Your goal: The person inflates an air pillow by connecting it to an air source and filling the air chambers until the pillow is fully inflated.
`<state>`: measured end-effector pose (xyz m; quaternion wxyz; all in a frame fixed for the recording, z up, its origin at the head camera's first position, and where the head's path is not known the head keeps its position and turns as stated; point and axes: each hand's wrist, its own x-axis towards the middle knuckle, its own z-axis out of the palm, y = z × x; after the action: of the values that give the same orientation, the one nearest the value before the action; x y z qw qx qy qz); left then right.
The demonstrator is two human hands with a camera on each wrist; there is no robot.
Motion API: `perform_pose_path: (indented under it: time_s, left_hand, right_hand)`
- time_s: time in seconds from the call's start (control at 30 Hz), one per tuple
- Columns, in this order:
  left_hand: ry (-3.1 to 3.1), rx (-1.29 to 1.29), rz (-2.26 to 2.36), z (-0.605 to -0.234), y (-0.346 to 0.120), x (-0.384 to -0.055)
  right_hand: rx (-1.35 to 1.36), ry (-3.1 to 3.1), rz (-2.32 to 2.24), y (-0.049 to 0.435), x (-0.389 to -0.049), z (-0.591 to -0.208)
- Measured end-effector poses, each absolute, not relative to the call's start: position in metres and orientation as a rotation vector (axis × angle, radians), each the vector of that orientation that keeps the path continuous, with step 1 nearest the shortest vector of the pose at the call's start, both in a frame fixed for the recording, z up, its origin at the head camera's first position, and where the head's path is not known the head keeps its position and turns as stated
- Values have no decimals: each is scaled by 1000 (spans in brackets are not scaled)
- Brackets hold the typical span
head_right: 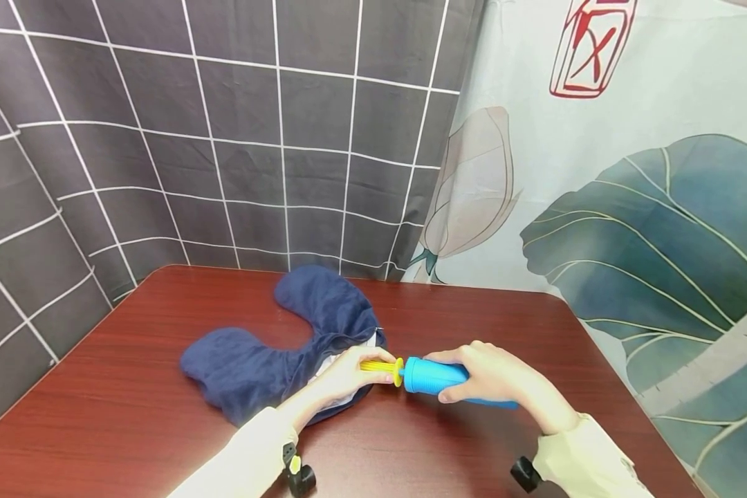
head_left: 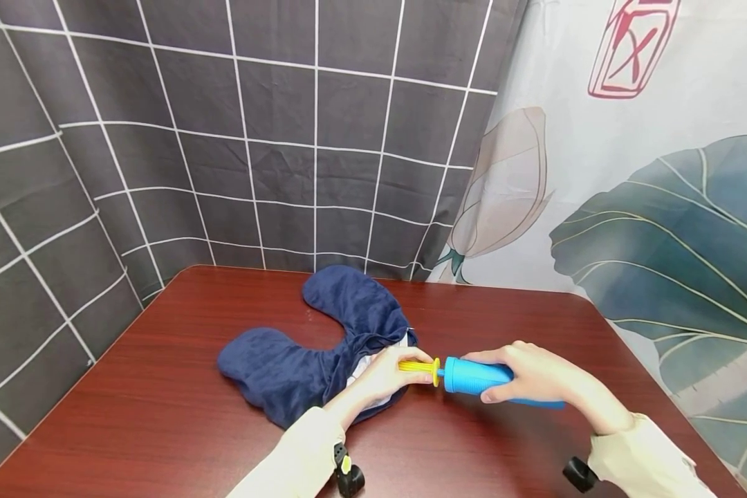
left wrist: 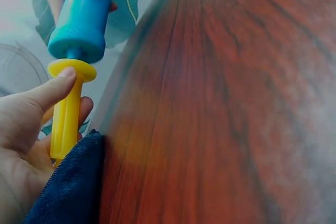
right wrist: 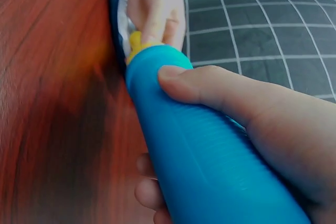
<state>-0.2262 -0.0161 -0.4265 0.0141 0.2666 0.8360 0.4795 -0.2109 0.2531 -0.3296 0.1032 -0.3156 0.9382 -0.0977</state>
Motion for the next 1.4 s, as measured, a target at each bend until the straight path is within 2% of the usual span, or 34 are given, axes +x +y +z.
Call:
perform_pose_path:
  time_s: [0.47, 0.87, 1.13, 1.4]
  left_hand:
    - [2515, 838, 1575, -427, -16, -228]
    - [2524, 824, 1555, -425, -16, -229]
    - [2514, 843, 1544, -423, -15, -228]
    - [2493, 811, 1588, -425, -15, -229]
  right_hand:
    - [-1041, 2756, -409, 319, -197, -315]
    - [-951, 2754, -465, 370, -183, -310]
    - [-963, 2719, -516, 375, -181, -309]
    - [-1011, 2739, -429, 350, -190, -307]
